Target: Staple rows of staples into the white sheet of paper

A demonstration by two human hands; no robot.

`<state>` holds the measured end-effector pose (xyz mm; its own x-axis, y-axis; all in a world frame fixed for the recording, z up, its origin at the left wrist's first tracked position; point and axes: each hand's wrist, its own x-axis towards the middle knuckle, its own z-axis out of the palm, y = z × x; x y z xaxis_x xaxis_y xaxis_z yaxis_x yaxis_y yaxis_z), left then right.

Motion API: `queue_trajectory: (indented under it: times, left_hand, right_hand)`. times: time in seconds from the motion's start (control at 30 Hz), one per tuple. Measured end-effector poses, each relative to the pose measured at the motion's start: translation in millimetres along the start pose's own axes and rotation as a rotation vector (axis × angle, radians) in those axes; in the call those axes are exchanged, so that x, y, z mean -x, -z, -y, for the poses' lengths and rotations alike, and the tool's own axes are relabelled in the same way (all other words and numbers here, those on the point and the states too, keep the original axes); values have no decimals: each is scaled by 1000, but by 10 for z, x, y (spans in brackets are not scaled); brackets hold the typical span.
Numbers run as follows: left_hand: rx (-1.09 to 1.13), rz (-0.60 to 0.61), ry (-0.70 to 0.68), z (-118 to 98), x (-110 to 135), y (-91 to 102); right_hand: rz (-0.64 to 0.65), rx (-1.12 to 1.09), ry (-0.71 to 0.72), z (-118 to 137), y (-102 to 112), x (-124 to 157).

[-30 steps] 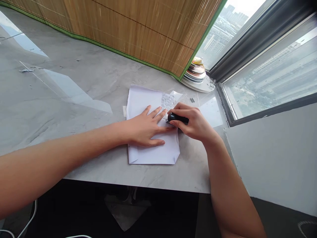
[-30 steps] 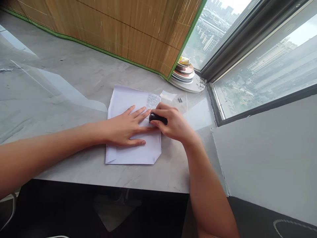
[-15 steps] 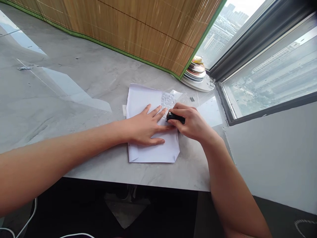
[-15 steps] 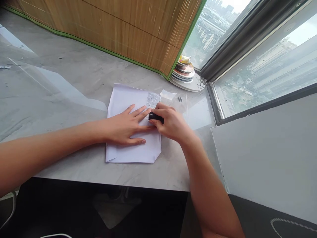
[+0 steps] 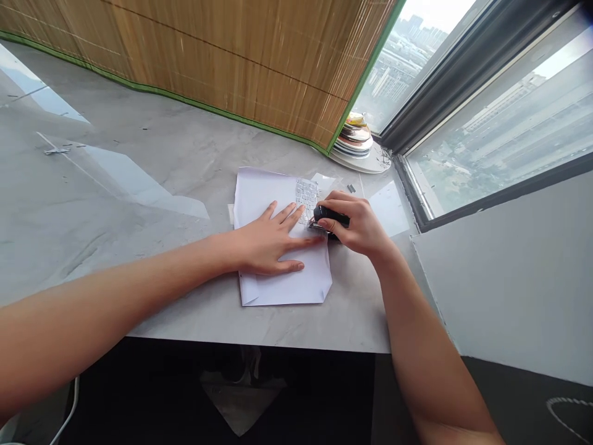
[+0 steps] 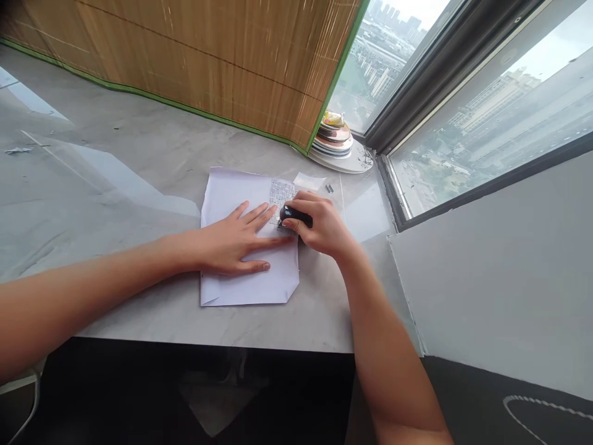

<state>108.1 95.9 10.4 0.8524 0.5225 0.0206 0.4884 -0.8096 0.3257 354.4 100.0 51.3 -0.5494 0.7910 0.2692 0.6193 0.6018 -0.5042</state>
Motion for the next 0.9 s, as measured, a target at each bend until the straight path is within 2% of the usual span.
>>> queue_trajectory:
  times: [0.33,0.6,0.67,0.8,0.83,0.9]
  left_hand:
    - [-8,-25,-15,18,7,-2]
    - [-58,-43,12,84,-18,-17]
    - [-83,-53,29,124,-25,-23]
    - [-115,-55,14,186,-29,-38]
    - [-110,-60,11,196,-32,-36]
    - [-78,-88,0,215,-46,-10]
  right_hand:
    - [5,94,-3,-159,132,49]
    - [-89,247,-141,-363,297,136]
    - [-32,209,-182,-457,358,190]
    - [174,99,-276,-633,407,270]
    - [174,89,-298,-652,396,267]
    - [67,108,-361,-638,353,228]
